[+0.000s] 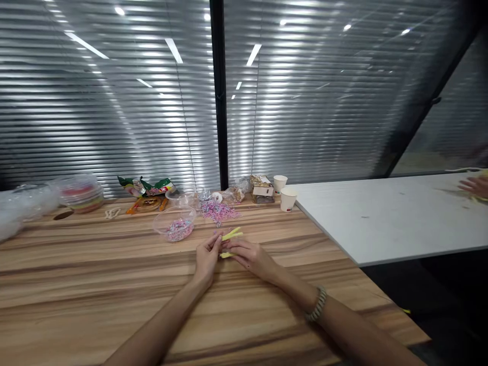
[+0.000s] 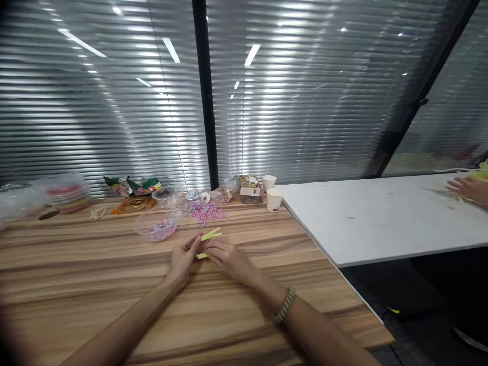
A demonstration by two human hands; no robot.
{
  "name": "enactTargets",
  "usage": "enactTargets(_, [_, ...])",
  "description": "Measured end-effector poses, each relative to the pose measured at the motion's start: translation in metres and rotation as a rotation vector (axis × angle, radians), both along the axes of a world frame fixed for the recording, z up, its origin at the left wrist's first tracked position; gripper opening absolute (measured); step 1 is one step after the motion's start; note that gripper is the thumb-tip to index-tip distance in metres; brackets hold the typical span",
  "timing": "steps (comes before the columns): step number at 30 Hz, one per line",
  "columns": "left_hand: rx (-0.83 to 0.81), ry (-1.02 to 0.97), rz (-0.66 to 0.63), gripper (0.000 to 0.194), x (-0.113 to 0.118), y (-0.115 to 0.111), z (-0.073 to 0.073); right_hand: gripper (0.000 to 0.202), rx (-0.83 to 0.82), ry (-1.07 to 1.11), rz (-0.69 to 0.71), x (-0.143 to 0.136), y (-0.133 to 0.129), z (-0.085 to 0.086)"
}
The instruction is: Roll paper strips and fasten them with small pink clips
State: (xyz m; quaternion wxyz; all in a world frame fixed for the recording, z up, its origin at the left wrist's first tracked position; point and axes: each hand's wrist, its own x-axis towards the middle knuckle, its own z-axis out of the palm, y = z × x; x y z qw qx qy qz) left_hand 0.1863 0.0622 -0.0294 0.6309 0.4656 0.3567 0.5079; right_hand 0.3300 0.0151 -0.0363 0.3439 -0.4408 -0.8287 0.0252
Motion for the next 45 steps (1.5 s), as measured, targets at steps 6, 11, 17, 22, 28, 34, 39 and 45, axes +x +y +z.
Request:
enactTargets(6, [-0.05,0.003,-0.154,0.049,0.0,-0.002,0.0,0.033,0.104,0.079,-0.228,0.009,0.005,-0.005])
enactTargets(11, [-0.061,-0.054,-0.309,0.042,-0.001,-0.005,0.003,0.038,-0.096,0.148,-0.266,0.012,0.006,-0.001])
enactTargets(17, [-0.052,-0.058,-0.382,0.042,-0.002,-0.004,0.005,0.045,-0.245,0.213,-0.257,0.011,0.004,0.004])
enactTargets(22, [-0.055,-0.074,-0.391,0.042,-0.002,-0.005,0.007,0.043,-0.289,0.222,-0.255,0.009,0.002,0.007])
enactTargets(28, [-0.01,0.065,-0.273,0.033,-0.001,-0.004,0.004,0.045,-0.315,0.246,-0.209,0.005,0.001,0.008])
enactTargets(34, [-0.014,0.095,-0.113,0.038,-0.001,-0.002,0.004,0.066,-0.58,0.571,-0.167,0.005,0.004,0.012])
enactTargets(39, [0.005,0.106,-0.105,0.041,-0.003,0.001,0.002,0.071,-0.814,0.807,-0.118,0.006,0.004,0.016])
enactTargets(45, [0.027,0.13,-0.095,0.042,-0.002,0.003,0.0,0.067,-0.754,0.795,-0.143,0.006,0.005,0.014])
